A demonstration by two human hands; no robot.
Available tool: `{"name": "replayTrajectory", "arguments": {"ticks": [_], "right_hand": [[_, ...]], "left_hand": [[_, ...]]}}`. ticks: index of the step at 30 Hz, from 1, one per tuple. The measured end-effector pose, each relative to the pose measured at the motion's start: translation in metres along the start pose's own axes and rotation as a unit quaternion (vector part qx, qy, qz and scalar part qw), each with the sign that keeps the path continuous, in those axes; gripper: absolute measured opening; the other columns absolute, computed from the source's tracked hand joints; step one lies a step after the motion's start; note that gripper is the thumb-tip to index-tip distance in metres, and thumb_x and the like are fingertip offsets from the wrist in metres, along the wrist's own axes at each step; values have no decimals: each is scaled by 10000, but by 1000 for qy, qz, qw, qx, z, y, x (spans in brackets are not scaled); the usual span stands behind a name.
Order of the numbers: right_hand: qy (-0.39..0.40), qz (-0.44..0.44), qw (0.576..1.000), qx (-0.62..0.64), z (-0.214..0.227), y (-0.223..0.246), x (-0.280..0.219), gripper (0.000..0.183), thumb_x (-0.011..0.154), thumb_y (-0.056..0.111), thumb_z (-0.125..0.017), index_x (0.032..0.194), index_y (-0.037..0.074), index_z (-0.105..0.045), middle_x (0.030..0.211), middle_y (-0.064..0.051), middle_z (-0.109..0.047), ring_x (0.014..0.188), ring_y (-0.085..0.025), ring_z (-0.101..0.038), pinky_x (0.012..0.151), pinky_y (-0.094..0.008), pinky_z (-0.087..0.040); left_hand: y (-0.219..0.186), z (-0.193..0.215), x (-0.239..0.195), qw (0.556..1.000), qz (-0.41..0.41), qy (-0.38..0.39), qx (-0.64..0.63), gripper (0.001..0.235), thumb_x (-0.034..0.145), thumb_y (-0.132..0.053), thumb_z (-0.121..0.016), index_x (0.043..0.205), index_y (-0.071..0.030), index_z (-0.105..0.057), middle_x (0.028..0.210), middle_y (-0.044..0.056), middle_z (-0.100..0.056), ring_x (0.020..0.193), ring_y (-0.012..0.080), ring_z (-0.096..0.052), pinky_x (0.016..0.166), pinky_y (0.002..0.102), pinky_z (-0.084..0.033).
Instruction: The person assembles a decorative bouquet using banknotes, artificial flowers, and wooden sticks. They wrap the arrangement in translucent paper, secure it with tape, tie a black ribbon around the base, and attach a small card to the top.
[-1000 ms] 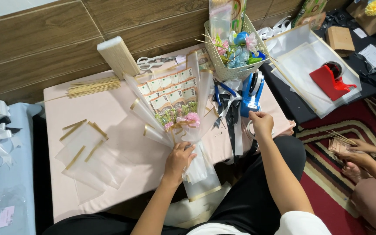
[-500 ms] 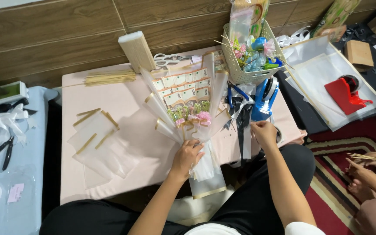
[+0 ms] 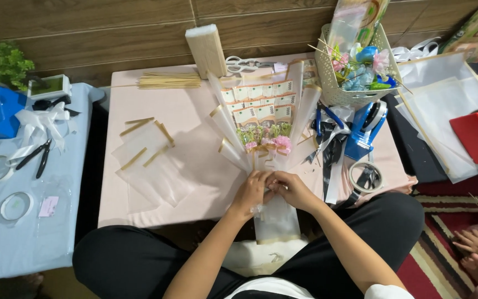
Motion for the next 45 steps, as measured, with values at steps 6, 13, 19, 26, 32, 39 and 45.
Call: {"name": "replayTrajectory", "arguments": {"ticks": [6,13,19,26,32,39,45], "right_hand": [[17,14,994,-109,-3,22,5,58,981,98,-644,965,53,-611,799,-142,-637,777,-329,-722,758,-443,-625],[48,10,972,-229,-14,-4,14,54,1004,136,-604,1027,88,-601,805,-104,-590,738,-328,-703,681,-436,-604],[60,-4,964,-261,-18,-16,16,117,1011,187,-597,1099,116,-629,828,-115,-623,740,-350,-714,679,-442,-605],[66,2,948,-310,-22,9,18,118,1010,166,-596,1109,141,-655,801,-120,-651,702,-326,-727,675,-423,-618],[81,-24,953,-291,-24,2,22,151,989,215,-640,1114,137,-673,816,-123,-696,751,-309,-752,704,-409,-633],[102,-89,957,-257,-22,-15,30,260,963,175,-676,1202,79,-647,865,-123,-746,801,-264,-766,729,-375,-634],[98,-62,962,-248,-18,-2,28,140,940,193,-701,997,65,-704,927,-166,-716,850,-344,-746,744,-442,-621]], "left_hand": [[0,7,-1,998,60,11,-31,608,759,-262,-805,1225,-76,-462,934,117,-653,925,314,-681,822,400,-581],[-12,34,-8,984,102,-20,-145,554,814,-124,-757,1194,-80,-357,1025,122,-499,976,346,-668,860,374,-612],[-20,45,-12,975,154,-18,-160,405,850,53,-579,1206,-2,-394,1097,169,-469,1056,403,-656,902,402,-623],[24,19,-34,913,320,-83,-239,217,911,-156,-749,1070,-63,-634,933,89,-734,914,215,-744,765,296,-617],[38,13,-45,893,375,-112,-222,141,881,-254,-807,892,-140,-725,804,39,-774,750,156,-732,666,283,-593],[38,14,-44,885,396,-114,-217,84,859,-190,-805,856,-154,-729,783,34,-766,778,147,-733,703,250,-596],[58,-2,-51,879,408,-103,-226,61,869,-207,-784,884,-163,-745,805,27,-762,786,143,-722,716,288,-595]]}}
Point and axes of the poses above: each hand's wrist, its own x-axis towards the middle knuckle, its own z-axis out of the back of the hand, y = z × x, the point moved 6 cm from there along x, towards the middle knuckle
